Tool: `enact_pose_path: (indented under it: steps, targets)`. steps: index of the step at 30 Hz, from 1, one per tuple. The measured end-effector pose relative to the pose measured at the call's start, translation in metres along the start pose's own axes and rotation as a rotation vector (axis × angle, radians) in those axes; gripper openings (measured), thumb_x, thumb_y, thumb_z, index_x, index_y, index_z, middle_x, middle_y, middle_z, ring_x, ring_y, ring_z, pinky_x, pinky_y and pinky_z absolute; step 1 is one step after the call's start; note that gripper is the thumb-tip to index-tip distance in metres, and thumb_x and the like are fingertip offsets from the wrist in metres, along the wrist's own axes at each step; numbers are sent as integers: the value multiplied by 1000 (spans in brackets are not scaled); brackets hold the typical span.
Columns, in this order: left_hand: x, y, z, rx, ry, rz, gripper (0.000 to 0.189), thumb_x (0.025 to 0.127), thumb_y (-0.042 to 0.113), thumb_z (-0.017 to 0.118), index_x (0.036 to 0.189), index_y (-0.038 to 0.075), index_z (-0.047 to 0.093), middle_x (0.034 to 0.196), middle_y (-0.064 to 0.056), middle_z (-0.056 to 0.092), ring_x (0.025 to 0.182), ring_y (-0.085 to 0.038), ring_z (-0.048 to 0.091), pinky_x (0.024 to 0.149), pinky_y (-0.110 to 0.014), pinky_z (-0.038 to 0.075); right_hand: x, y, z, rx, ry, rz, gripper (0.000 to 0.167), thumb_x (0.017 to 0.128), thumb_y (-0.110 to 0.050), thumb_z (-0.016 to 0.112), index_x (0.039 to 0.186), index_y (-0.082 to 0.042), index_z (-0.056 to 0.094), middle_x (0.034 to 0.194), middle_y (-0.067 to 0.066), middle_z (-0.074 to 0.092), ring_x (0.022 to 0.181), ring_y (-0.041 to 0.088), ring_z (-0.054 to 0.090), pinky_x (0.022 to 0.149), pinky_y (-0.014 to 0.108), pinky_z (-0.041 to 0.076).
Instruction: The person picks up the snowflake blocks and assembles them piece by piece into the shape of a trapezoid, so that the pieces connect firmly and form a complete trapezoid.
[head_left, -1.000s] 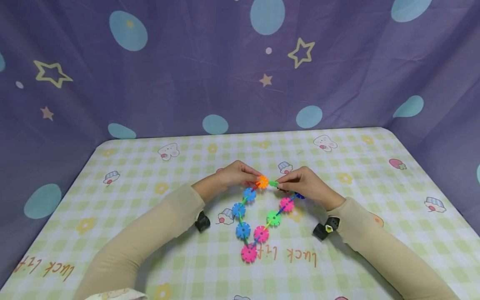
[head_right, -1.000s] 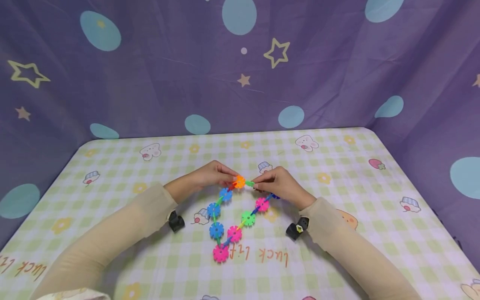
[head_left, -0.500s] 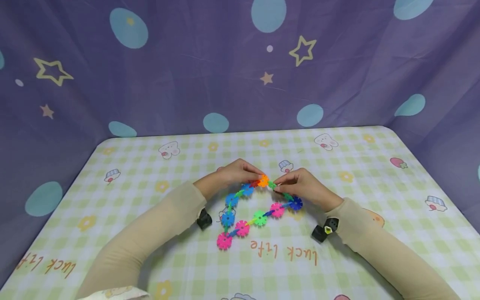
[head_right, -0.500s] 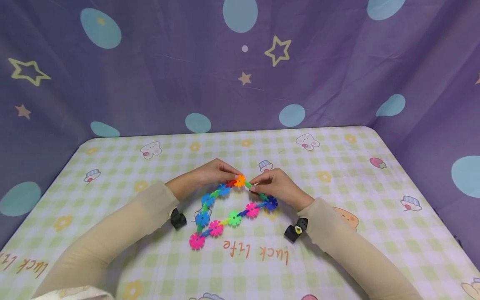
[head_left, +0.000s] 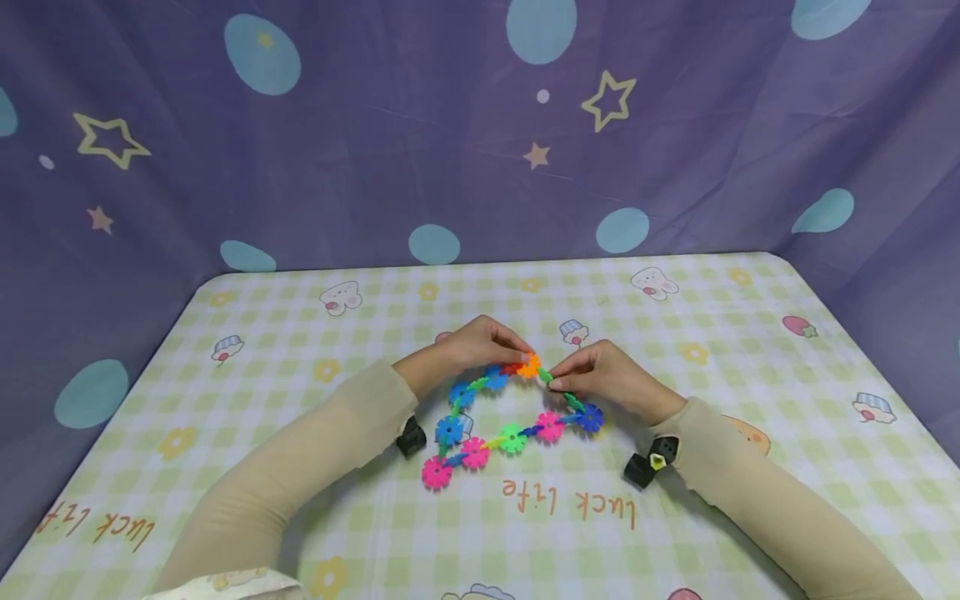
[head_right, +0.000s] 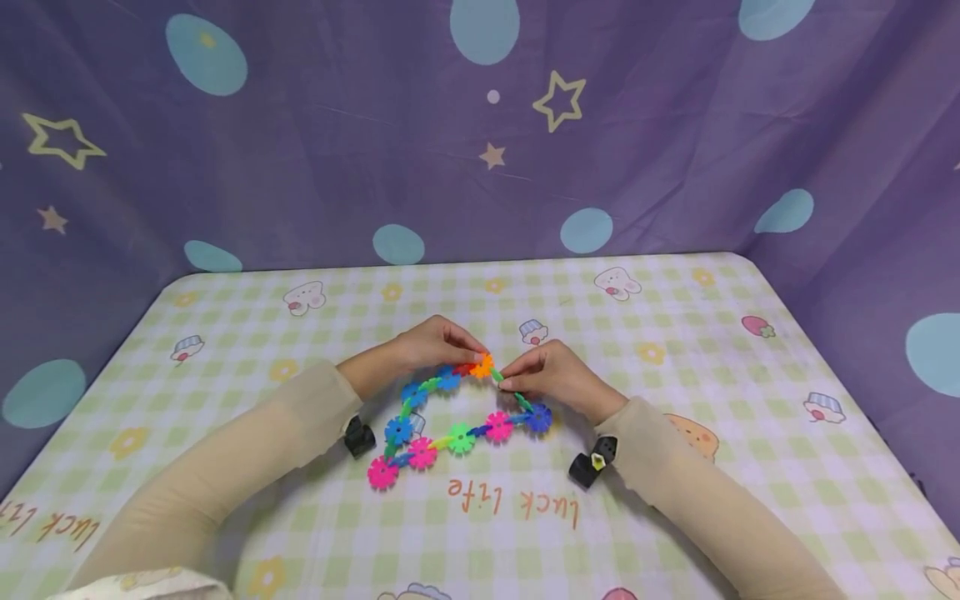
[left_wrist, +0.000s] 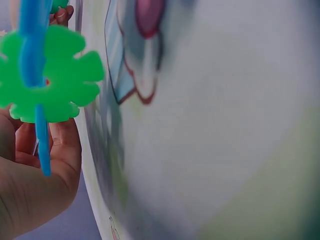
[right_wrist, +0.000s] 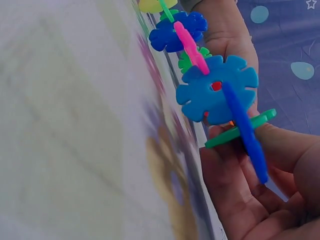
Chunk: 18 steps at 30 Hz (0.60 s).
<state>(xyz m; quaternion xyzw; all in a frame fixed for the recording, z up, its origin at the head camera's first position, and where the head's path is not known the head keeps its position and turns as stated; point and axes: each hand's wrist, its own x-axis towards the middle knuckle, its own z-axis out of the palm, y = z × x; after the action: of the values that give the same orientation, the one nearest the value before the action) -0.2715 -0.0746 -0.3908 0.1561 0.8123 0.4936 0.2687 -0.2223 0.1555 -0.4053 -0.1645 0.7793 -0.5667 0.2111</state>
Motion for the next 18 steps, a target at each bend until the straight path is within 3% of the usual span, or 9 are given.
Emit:
enact_pose_path:
  steps: [8,18]
  targets:
    - [-1,0,0,-2,-1,-5,17,85,15,71,99,4,75,96,-6,73,88,-13,65,77,-24,51,1,1,1,-17,3,9,20,85,-16,71,99,-2,73,75,7,70,56,15,53,55,28,48]
    - [0,-1,-1,-42,-25,5,18,85,10,70,100,0,73,91,-10,73,70,-11,65,66,-23,52,1,3,2,-5,-15,-6,22,85,-16,71,98,1,73,77,7,70,56,12,54,55,26,48]
